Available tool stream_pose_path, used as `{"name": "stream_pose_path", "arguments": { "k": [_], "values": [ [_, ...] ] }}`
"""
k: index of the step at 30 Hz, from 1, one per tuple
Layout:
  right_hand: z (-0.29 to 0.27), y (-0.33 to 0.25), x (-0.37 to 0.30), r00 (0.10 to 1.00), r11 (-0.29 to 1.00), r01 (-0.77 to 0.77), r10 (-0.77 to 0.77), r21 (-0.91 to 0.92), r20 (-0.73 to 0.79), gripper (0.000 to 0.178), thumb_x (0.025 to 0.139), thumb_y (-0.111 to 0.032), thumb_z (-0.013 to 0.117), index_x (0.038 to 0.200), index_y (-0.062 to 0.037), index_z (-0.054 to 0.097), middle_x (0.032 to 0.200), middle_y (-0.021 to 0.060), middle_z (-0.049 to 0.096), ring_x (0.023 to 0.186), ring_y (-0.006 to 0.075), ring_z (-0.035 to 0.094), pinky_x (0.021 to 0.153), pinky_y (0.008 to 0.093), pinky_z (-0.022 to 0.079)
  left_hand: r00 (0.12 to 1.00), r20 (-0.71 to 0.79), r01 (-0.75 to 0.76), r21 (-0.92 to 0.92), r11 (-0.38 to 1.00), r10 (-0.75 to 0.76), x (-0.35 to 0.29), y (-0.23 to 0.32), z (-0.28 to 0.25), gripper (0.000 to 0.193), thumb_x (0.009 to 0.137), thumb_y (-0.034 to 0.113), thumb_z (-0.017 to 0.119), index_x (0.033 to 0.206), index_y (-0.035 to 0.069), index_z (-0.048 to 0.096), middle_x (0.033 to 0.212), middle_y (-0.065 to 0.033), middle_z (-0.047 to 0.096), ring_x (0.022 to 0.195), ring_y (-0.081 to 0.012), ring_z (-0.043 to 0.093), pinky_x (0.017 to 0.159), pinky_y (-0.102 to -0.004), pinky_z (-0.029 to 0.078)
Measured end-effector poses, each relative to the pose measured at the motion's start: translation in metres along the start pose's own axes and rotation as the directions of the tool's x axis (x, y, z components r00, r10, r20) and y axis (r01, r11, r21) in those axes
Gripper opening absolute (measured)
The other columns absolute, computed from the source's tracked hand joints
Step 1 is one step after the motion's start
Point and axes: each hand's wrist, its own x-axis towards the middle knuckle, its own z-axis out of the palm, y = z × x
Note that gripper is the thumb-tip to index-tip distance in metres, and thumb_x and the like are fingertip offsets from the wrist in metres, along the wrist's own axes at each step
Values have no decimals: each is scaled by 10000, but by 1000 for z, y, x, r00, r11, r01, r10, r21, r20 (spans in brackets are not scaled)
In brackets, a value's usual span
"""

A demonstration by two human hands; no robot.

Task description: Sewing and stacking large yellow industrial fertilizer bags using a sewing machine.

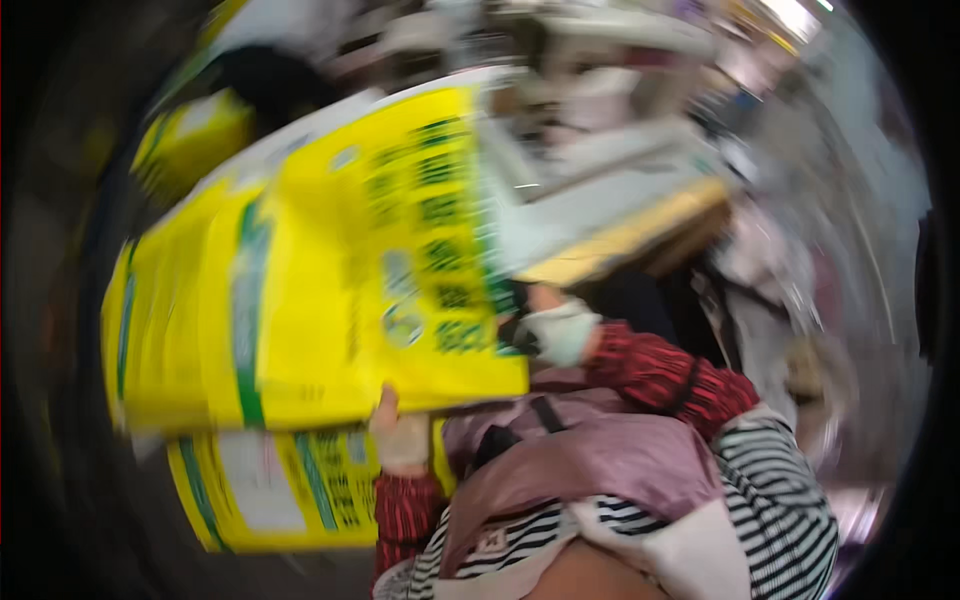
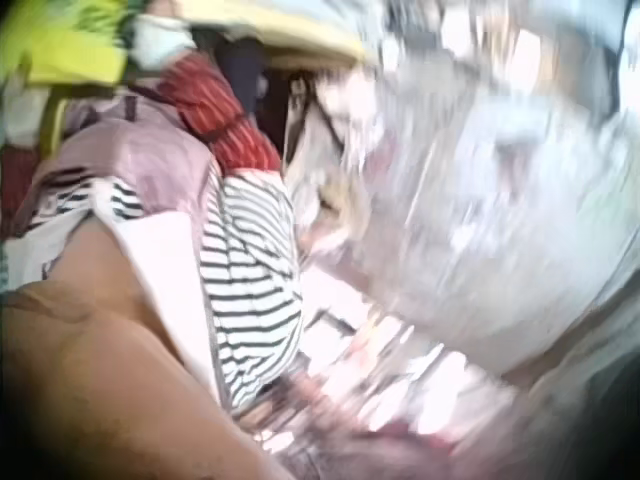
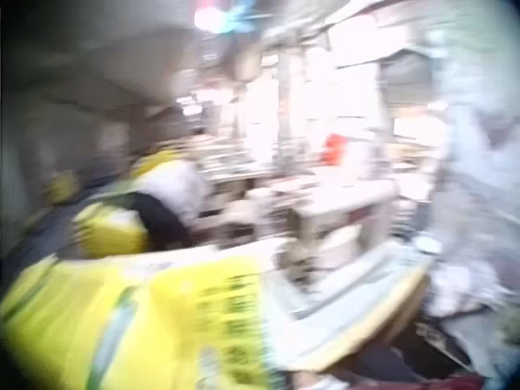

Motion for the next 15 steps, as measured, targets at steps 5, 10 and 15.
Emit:
{"name": "stream_pose_path", "arguments": {
  "k": [5, 10, 15],
  "values": [
    [11, -12, 12, 980, 977, -196, 193, 78, 49, 288, 798, -328, 606, 974, -100, 586, 941, 111, 620, 881, 270, 590, 762, 411, 457, 881, 429, -472, 787, 396, 199, 8, -11, -11, 257, 905, 29, 466, 1136, -63, 533, 1040, -210, 635, 917, -303, 607, 819, -349, 468],
    [-45, -3, -61, 967, 971, -240, 240, -11, 88, 289, 773, -260, 608, 1035, -140, 632, 964, 67, 651, 850, 267, 633, 709, 399, 507, 917, 257, 246, 241, 939, -306, -5, -34, 52, 496, 958, 380, 467, 1302, 22, 469, 1284, -125, 529, 1132, -272, 513, 1005, -450, 357],
    [-37, 53, -118, 846, 683, 230, 212, 693, -489, 251, 751, -165, 633, 956, -84, 512, 773, 178, 563, 746, 327, 572, 649, 372, 455, 533, 506, 842, -243, 481, -678, 58, -56, 13, 461, 963, 358, 443, 1304, 51, 487, 1316, -111, 509, 1192, -250, 468, 1038, -409, 311]
  ]
}}
